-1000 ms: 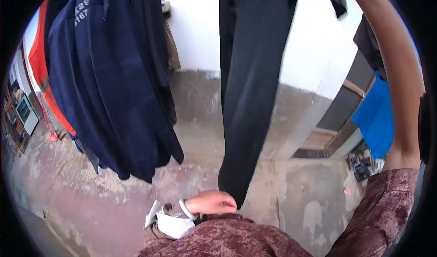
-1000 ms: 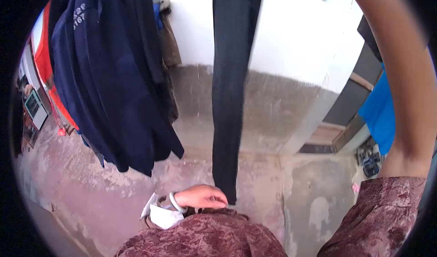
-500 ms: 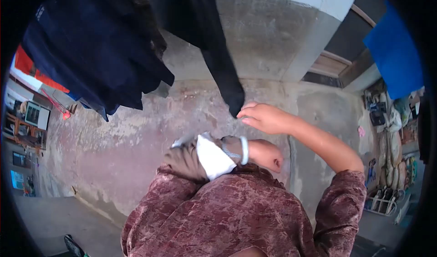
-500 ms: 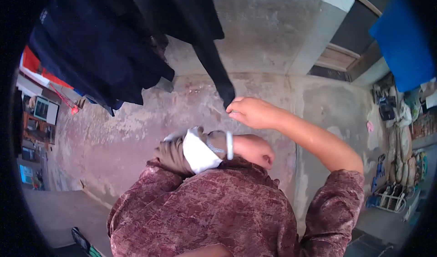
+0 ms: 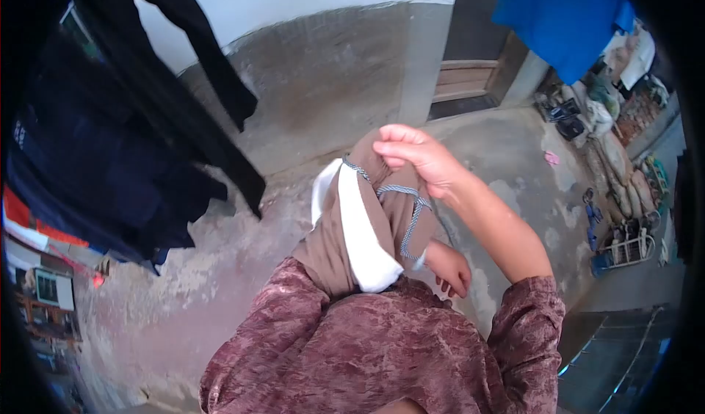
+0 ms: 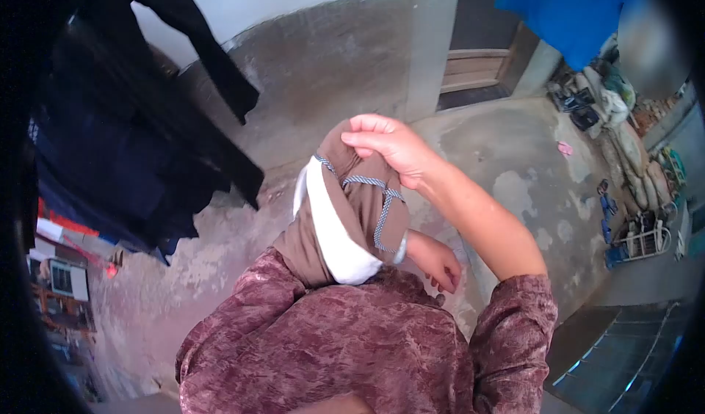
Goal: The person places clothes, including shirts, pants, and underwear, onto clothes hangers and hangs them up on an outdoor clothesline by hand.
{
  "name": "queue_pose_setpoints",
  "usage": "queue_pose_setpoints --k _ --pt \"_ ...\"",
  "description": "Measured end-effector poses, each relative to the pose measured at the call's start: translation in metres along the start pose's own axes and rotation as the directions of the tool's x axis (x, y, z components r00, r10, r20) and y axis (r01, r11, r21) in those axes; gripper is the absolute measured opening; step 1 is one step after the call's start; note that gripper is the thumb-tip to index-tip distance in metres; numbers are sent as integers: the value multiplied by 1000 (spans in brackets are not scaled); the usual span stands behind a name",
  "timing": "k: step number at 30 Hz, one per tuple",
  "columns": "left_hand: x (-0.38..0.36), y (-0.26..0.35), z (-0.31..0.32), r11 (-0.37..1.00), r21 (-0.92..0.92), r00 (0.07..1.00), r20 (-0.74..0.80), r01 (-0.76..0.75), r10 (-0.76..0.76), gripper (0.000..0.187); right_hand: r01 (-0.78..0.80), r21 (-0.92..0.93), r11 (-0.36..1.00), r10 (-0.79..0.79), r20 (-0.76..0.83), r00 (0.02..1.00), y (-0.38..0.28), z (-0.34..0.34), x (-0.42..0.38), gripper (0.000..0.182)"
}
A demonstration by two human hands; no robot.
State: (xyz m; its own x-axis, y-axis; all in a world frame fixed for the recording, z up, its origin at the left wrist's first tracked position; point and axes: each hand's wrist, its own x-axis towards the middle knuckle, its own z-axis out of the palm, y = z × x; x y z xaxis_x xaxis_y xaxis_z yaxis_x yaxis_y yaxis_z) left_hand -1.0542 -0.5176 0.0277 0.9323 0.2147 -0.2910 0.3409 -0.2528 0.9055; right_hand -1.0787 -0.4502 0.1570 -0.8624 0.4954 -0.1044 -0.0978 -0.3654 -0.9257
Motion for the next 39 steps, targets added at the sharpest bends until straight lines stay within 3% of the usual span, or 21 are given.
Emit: queue_pose_setpoints --k 1,6,9,10,15,17,19,20,21,22,23,25,26,27,29,32,33,35,36,38,39 --pt "-8 -3 -9 999 -31 999 -32 -20 19 37 113 -65 991 -115 -32 993 -21 1 -10 7" --pt "-78 -16 -57 960 -134 899 -402 -244 172 39 238 -279 930 -264 -59 963 -93 -16 -73 8" --pt "-122 -16 -89 903 -21 664 -685 -428 299 40 270 -357 894 -377 -275 885 -112 -27 -103 13" --pt "-136 -15 -100 885 63 572 -741 -462 352 41 263 -357 897 -360 -241 901 -118 -40 -109 14" --pt "-181 -10 -134 689 520 148 -734 -505 663 43 171 -389 905 -236 -125 964 -128 -66 -116 17" --pt "-201 -17 -158 513 742 37 -553 -432 832 44 122 -642 757 -188 -34 982 -134 -73 -116 20" --pt "-215 8 -147 411 825 19 -439 -388 898 44 120 -680 723 -147 17 989 -145 -58 -117 20" --pt "-214 59 -104 651 698 -187 -712 -297 677 43 52 -900 432 -132 -6 991 -156 -42 -121 19" --pt "-214 86 -79 836 479 -401 -845 -269 355 43 -28 -996 85 -125 -39 991 -164 -31 -122 19" --pt "-218 53 -100 869 267 -37 -960 -418 277 38 -27 -999 -47 -194 -17 981 -165 -29 -122 17" --pt "-223 57 -103 869 264 -27 -960 -418 279 38 -34 -999 -42 -200 -25 979 -166 -31 -120 17" --pt "-232 73 -117 554 -97 451 -703 -827 551 18 101 -959 -265 -342 191 920 -165 -43 -114 16" --pt "-235 82 -118 680 38 453 -718 -732 528 14 87 -944 -319 -342 200 918 -168 -45 -112 14" --pt "-240 82 -121 683 5 488 -696 -731 527 14 78 -933 -352 -358 211 910 -171 -43 -113 13" --pt "-252 81 -130 870 123 450 -816 -478 362 11 54 -874 -483 -317 232 919 -173 -51 -117 20" --pt "-269 83 -149 909 202 386 -856 -363 344 7 61 -846 -530 -311 261 914 -180 -49 -128 29" --pt "-275 83 -159 904 359 399 -812 -234 426 7 54 -852 -520 -316 251 915 -179 -49 -130 29" --pt "-278 96 -164 909 416 414 -821 -38 393 8 113 -817 -566 -290 325 900 -183 -48 -133 37" --pt "-278 105 -166 907 419 420 -817 -38 395 8 120 -798 -590 -293 350 890 -185 -48 -135 38" --pt "-277 119 -170 731 471 519 -834 494 188 16 108 -756 -646 -327 402 855 -191 -53 -136 37" --pt "-274 120 -176 733 472 524 -832 490 185 16 99 -708 -700 -347 457 819 -195 -55 -134 36"
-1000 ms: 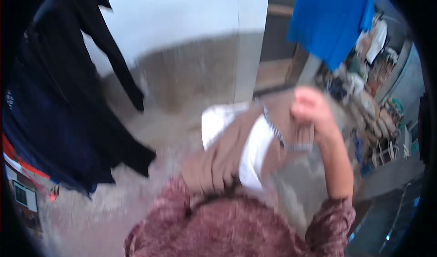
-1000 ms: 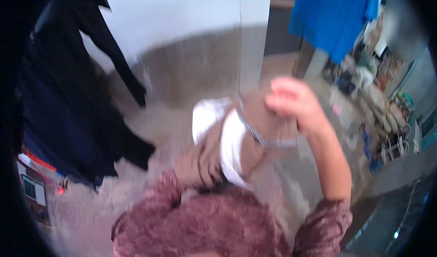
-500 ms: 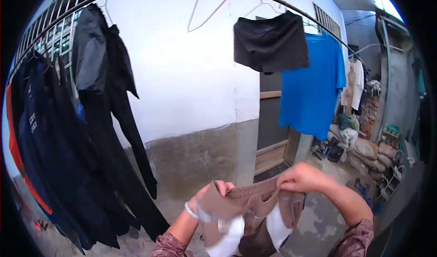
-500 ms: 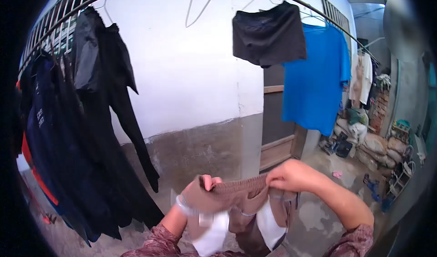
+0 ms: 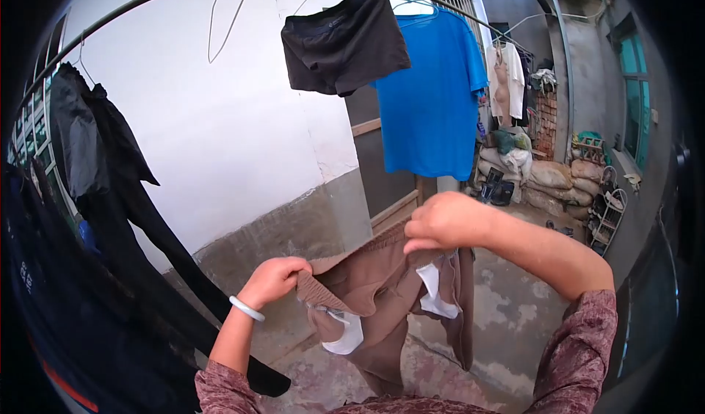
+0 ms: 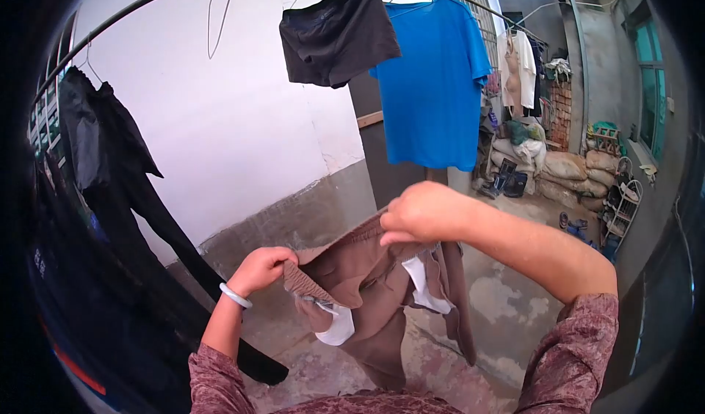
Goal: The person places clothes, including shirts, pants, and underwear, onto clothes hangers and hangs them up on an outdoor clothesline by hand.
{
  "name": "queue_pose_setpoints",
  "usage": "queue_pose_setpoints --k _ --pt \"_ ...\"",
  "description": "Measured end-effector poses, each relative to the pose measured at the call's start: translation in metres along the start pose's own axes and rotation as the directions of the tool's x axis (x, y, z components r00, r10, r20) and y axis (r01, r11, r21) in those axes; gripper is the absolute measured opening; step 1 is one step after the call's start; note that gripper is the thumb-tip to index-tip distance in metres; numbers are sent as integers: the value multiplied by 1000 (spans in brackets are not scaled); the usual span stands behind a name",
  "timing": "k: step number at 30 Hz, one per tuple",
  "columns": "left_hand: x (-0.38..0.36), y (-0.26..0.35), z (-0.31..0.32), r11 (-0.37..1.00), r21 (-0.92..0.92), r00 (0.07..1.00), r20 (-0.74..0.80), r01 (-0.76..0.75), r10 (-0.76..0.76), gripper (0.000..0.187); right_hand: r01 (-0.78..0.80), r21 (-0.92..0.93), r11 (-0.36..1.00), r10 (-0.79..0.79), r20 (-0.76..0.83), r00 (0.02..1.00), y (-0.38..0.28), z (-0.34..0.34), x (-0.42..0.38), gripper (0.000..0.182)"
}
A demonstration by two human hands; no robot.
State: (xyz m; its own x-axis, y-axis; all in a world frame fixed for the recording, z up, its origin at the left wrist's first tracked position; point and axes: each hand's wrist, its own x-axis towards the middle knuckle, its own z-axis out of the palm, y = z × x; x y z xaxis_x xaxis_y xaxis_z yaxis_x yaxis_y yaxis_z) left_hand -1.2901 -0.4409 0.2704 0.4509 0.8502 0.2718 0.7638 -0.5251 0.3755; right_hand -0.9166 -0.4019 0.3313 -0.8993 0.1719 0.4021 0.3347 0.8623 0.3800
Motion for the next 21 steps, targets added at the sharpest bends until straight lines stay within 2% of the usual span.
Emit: queue_pose_setpoints --k 2,3,4,5,6,7,8,11,13,14,16,17,18,20,21 --pt "10 1 8 981 162 985 -115 -107 126 19 24 -93 995 -33 -100 994 4 -9 4 36" --pt "14 12 5 994 53 991 -89 -95 100 21 47 -91 995 -61 -152 986 9 -11 8 34" --pt "20 17 9 991 22 981 -141 -131 133 22 46 -122 992 -68 -183 981 12 -14 9 32" --pt "26 24 17 997 29 973 -219 -65 70 23 46 -162 986 -76 -188 979 15 -16 11 31" --pt "31 34 20 998 -21 967 -248 58 -61 27 48 -179 983 -84 -200 976 18 -18 11 31" --pt "38 34 29 1000 31 934 -358 4 7 28 48 -196 979 -88 -201 976 19 -20 11 30" --pt "44 33 36 999 -10 922 -384 46 -46 27 27 -189 982 -64 -189 980 17 -26 10 32" --pt "62 15 44 996 -3 945 -315 92 -88 25 -12 -167 986 -9 -122 992 23 -27 -1 33" --pt "71 1 45 994 -46 953 -292 -99 82 27 -64 -77 995 67 44 997 23 -29 -11 34" --pt "76 -5 43 985 -112 949 -303 -128 89 28 -64 -68 996 67 50 996 26 -27 -15 34" --pt "86 -19 42 983 -165 950 -310 -84 29 30 -81 -103 991 114 378 919 27 -19 -33 43" --pt "84 2 31 992 -86 957 -267 97 -116 37 -112 -123 986 155 429 890 24 -13 -41 39" --pt "86 -2 28 988 143 942 -335 65 -14 34 -117 -112 987 155 439 885 24 -8 -46 39" --pt "91 4 23 855 498 933 -356 142 52 32 -86 -159 984 150 454 878 24 -1 -60 33" --pt "98 2 20 856 496 937 -347 144 44 32 -88 -147 985 147 458 877 23 0 -61 33"
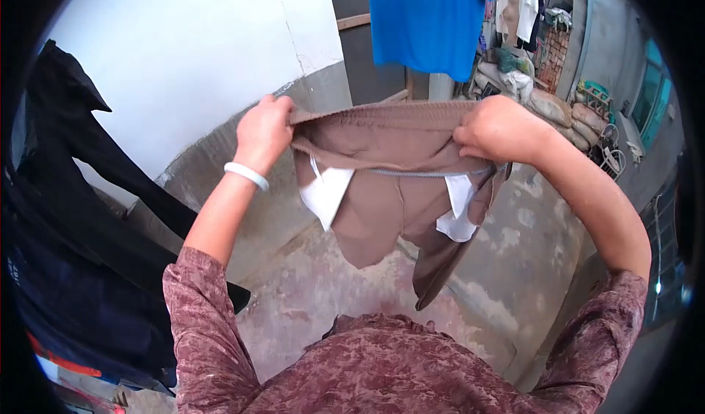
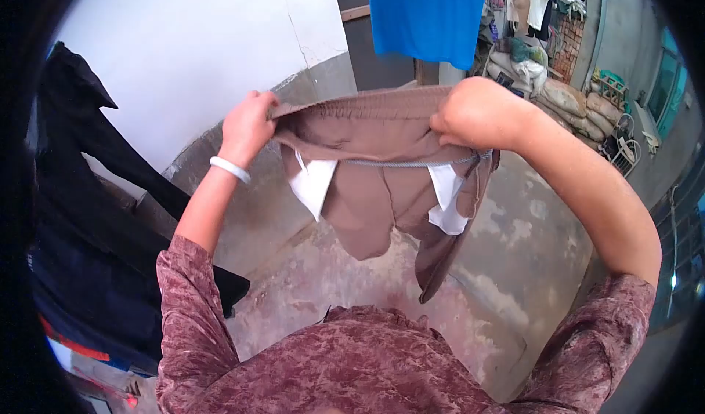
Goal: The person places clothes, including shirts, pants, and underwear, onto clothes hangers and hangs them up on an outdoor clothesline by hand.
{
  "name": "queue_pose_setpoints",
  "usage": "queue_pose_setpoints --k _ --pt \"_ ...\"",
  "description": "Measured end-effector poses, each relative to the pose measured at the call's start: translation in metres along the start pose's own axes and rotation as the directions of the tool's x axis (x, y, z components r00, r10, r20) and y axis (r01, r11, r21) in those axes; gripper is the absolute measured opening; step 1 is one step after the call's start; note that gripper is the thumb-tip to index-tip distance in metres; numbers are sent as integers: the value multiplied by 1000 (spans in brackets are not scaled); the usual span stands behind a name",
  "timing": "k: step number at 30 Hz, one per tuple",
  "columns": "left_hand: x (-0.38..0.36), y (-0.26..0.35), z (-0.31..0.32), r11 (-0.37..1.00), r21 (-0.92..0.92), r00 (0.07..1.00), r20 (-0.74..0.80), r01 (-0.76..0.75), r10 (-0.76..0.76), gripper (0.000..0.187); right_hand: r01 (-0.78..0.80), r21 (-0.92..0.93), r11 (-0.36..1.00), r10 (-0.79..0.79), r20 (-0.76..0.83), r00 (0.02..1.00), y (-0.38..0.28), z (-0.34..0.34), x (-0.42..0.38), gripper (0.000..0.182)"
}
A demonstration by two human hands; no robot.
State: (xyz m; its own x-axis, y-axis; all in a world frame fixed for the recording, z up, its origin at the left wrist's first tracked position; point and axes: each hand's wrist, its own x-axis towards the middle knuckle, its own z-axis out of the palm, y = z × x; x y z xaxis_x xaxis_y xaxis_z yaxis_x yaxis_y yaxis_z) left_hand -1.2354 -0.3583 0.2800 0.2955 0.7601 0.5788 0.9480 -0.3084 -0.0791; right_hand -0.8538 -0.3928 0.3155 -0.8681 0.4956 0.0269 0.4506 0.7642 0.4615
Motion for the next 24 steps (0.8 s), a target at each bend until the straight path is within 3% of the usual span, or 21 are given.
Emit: queue_pose_setpoints --k 2,3,4,5,6,7,9,11,13,14,15,17,18,21,24 --pt "12 3 3 950 206 914 284 236 -289 24 -54 2 999 53 -158 986 -1 -1 -8 36" --pt "12 5 6 950 207 911 294 234 -288 24 -52 11 999 54 -153 987 -2 -1 -10 36" --pt "13 6 9 720 -354 771 504 596 -390 23 -84 5 996 84 -159 984 -3 -2 -9 38" --pt "14 8 11 95 -636 632 716 766 -296 24 -116 -4 993 114 -167 979 -4 -2 -9 40" --pt "15 8 19 -126 -702 661 706 701 -255 28 -136 21 991 137 -158 978 -5 -1 -7 45" --pt "19 7 28 -124 -700 659 708 704 -254 28 -137 24 990 139 -157 978 -4 3 -4 45" --pt "26 20 32 -283 -792 723 610 541 -324 27 -187 78 979 197 -137 971 -1 17 -1 47" --pt "28 23 33 -239 -804 702 593 545 -394 25 -225 84 971 232 -91 968 2 27 2 49" --pt "35 16 31 -120 -889 812 453 442 -368 21 -264 82 961 269 -52 962 9 32 5 50" --pt "33 13 24 -22 -897 833 420 442 -361 20 -236 82 968 241 -59 969 7 33 -1 46" --pt "35 8 21 -19 -900 837 411 435 -362 20 -207 82 975 212 -63 975 10 34 -5 42" --pt "42 -4 11 393 -815 868 245 425 -431 20 -132 97 986 141 -86 986 22 34 -7 39" --pt "45 -3 1 401 -799 858 262 449 -441 19 -58 121 991 71 -102 992 25 32 -6 37" --pt "60 -11 -22 529 -719 877 246 451 -414 20 -136 -17 991 136 5 991 30 20 7 35" --pt "73 -40 -25 488 -746 876 271 453 -400 22 -103 10 995 103 5 995 47 29 16 32"
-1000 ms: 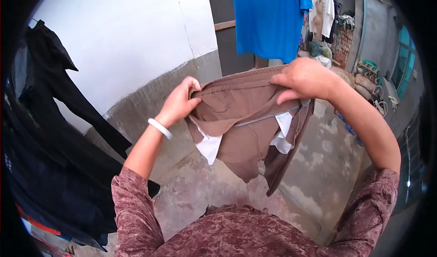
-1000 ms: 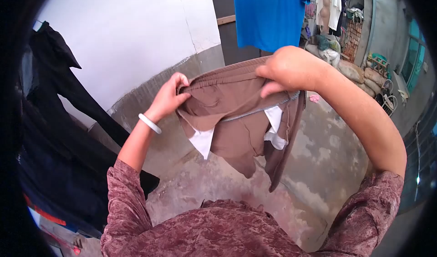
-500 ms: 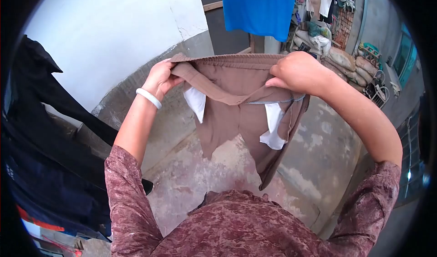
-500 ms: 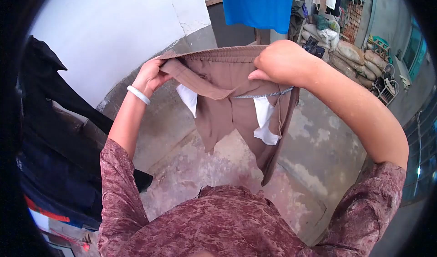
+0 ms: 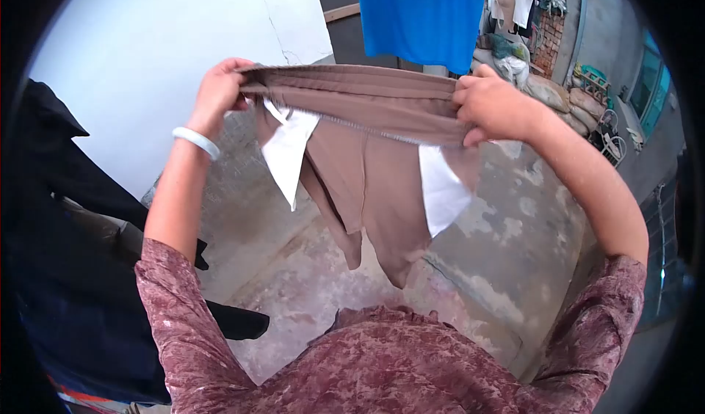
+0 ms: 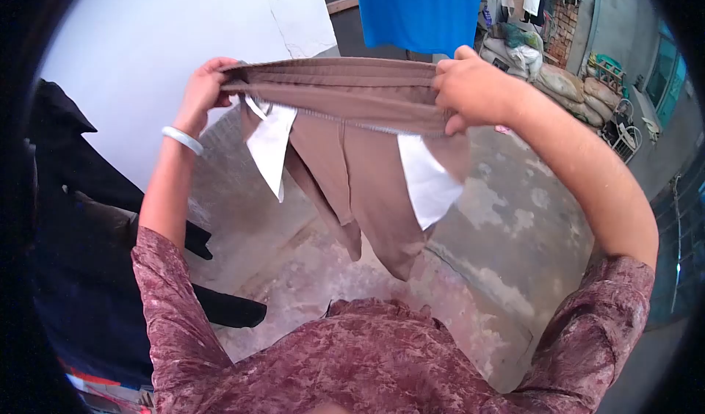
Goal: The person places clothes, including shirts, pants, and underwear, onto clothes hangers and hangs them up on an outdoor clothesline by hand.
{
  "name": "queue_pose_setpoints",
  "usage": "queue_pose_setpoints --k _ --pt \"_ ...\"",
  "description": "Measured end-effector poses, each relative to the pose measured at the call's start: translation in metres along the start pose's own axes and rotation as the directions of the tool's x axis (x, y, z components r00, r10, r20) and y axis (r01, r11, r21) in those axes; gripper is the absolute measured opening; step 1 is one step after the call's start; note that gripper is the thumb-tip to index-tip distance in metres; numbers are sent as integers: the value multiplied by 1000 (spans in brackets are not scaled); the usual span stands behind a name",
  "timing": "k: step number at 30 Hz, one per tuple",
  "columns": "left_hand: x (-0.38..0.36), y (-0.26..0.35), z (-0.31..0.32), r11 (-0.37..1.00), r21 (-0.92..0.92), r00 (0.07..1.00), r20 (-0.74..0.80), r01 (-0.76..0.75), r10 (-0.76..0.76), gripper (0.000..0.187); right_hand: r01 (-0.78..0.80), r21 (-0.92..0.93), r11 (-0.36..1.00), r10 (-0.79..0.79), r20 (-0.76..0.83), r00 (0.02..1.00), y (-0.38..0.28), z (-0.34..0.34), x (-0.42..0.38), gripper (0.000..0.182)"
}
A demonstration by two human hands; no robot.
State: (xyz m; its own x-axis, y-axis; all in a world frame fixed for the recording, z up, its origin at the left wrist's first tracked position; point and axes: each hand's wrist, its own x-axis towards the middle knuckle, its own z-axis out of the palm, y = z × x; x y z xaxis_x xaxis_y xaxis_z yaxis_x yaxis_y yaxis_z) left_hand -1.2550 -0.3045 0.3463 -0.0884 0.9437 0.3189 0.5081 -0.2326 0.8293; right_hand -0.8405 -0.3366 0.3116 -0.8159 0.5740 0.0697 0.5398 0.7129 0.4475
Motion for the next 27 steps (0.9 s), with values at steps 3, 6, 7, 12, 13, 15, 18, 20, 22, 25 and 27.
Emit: queue_pose_setpoints --k 3,6,7,12,13,15,18,20,22,25,27 --pt "16 -4 -19 1000 9 998 53 21 -21 22 -77 47 996 75 33 997 9 -2 15 31" --pt "29 -14 -22 989 132 997 34 -72 68 25 -176 -63 982 182 107 977 10 -8 24 32" --pt "38 -18 -25 991 103 996 -18 -83 85 26 -194 -137 971 191 -39 981 15 -7 25 29" --pt "42 -34 -51 994 17 989 94 112 -113 20 -324 -208 923 209 -437 875 6 -37 47 21" --pt "49 -43 -58 989 -20 981 126 149 -146 20 -331 -216 919 208 -447 870 15 -29 50 21" --pt "51 -51 -63 987 -58 982 123 150 -142 22 -177 -169 970 110 -348 931 40 -16 57 23" --pt "39 -45 -61 979 -182 987 148 87 -60 12 -145 -110 983 111 -271 956 48 -9 74 22" --pt "33 -46 -65 989 -147 975 218 -13 45 16 -76 -6 997 74 -174 982 69 2 88 21" --pt "20 -36 -60 979 -191 967 255 67 -17 16 -14 61 998 25 -188 982 94 -7 97 21" --pt "16 -32 -60 973 -200 983 167 112 -79 12 -128 173 977 211 -655 726 148 -32 111 16" --pt "13 -24 -57 974 -214 991 129 74 -47 11 -156 170 973 209 -935 286 196 -62 116 13"
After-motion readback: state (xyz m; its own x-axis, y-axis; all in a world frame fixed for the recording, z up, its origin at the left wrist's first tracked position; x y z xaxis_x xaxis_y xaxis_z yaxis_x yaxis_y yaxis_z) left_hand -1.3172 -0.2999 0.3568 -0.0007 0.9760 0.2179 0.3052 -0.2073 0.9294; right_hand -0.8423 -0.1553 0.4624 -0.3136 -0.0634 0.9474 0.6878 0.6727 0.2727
